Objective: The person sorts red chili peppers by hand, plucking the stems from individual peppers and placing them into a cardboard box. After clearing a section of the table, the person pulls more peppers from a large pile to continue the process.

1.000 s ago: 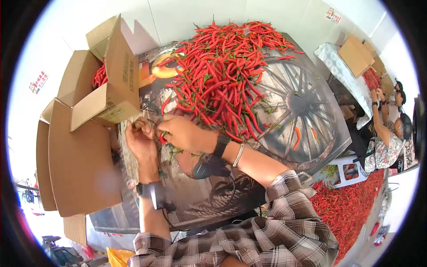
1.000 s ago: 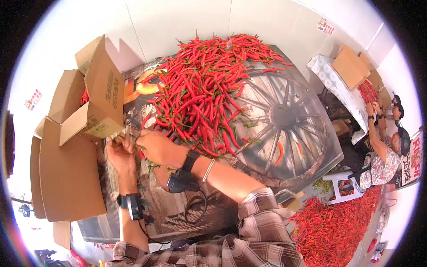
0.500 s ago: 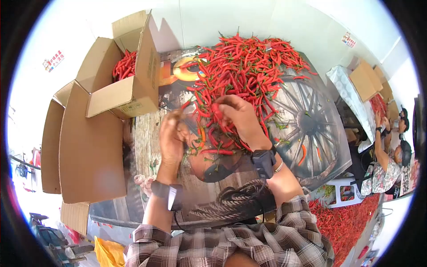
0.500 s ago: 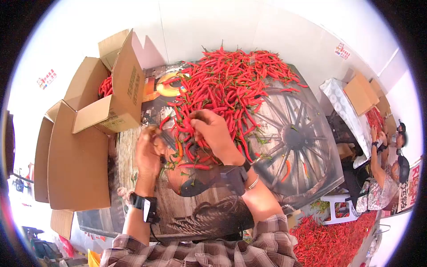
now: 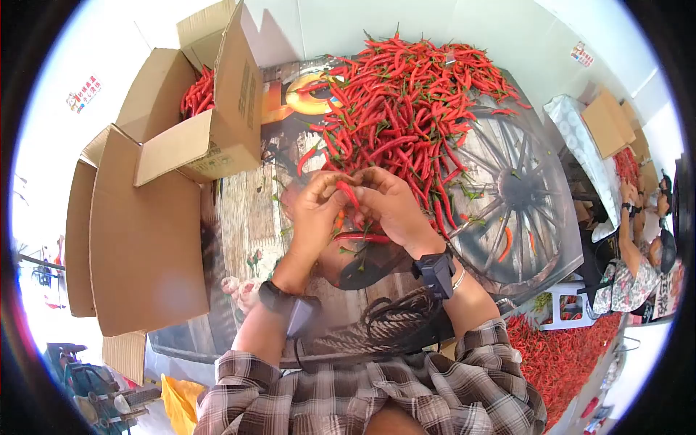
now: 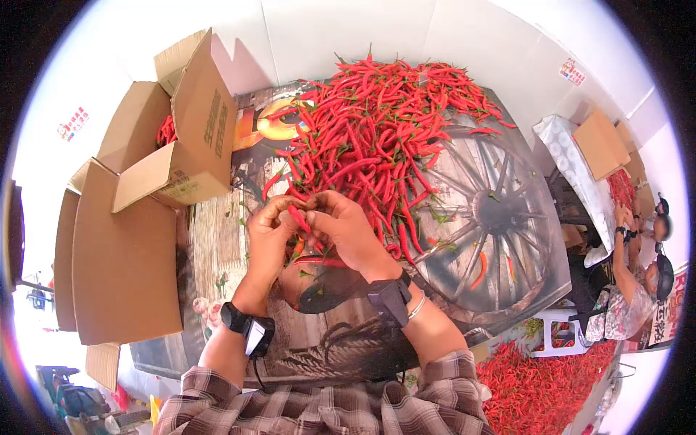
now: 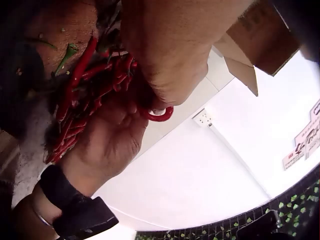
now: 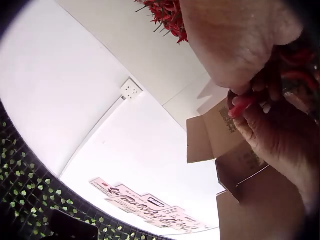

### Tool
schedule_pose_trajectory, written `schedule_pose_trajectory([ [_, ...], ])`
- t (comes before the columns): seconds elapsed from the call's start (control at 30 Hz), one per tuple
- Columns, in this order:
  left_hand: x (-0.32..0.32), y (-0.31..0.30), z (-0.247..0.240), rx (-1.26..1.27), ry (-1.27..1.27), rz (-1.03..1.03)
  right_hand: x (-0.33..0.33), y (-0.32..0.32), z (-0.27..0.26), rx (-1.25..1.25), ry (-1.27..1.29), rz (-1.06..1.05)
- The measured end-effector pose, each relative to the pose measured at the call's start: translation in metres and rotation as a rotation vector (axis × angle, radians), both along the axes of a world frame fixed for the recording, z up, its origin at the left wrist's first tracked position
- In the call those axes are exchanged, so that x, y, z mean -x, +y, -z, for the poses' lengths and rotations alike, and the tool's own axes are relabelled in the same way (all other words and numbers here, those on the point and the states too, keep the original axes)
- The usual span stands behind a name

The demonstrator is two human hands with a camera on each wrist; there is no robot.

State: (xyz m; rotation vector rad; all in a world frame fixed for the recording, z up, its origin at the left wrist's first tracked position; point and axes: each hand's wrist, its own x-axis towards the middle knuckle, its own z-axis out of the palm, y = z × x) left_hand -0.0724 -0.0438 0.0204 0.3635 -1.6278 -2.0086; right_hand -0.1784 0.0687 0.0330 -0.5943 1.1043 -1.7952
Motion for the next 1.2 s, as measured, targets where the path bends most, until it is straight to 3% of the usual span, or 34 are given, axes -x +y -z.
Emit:
schedule_pose_trajectory([
  [0.03, 0.001, 0.001, 0.002, -0.005, -0.010, -0.004, 0.001, -0.001, 0.001, -0.005, -0.010, -0.004],
  [0.1, 0.003, 0.004, 0.005, -0.381, 0.166, 0.069, 0.002, -0.002, -0.001, 0.079, -0.149, -0.070],
  [0.3, 0.001, -0.029, 0.024, -0.694, 0.196, 0.024, 0.005, 0.007, -0.017, 0.126, -0.262, -0.148],
  [0.4, -0.009, -0.038, 0.021, -0.865, 0.337, 0.040, 0.008, 0.011, -0.032, -0.172, 0.135, -0.080],
  [0.43, -0.010, -0.040, 0.023, -0.868, 0.336, 0.033, 0.008, 0.010, -0.026, -0.175, 0.131, -0.085],
  [0.5, -0.010, -0.045, 0.027, -0.802, 0.351, 0.038, 0.009, 0.006, -0.013, -0.201, 0.863, 0.026],
  [0.57, -0.011, -0.044, 0.025, -0.841, 0.344, 0.000, -0.002, 0.006, -0.013, -0.221, 0.883, 0.009],
  [0.63, -0.011, -0.046, 0.024, -0.827, 0.341, 0.047, -0.008, 0.002, -0.006, -0.131, 1.221, -0.104],
  [0.77, -0.010, -0.044, 0.019, -0.842, 0.354, 0.053, -0.030, 0.005, -0.002, -0.326, 1.350, -0.149],
  [1.03, -0.008, -0.043, 0.021, -0.728, 0.257, 0.006, -0.003, 0.010, -0.013, -0.092, 1.129, 0.050],
  [1.1, -0.008, -0.041, 0.020, -0.707, 0.240, 0.007, 0.000, 0.017, -0.032, -0.241, 0.458, 0.126],
  [1.13, -0.008, -0.040, 0.018, -0.682, 0.219, 0.008, 0.005, 0.018, -0.032, -0.239, 0.464, 0.128],
  [1.2, -0.009, -0.037, 0.012, -0.663, 0.184, 0.003, 0.016, 0.021, -0.028, -0.096, 0.214, 0.261],
])
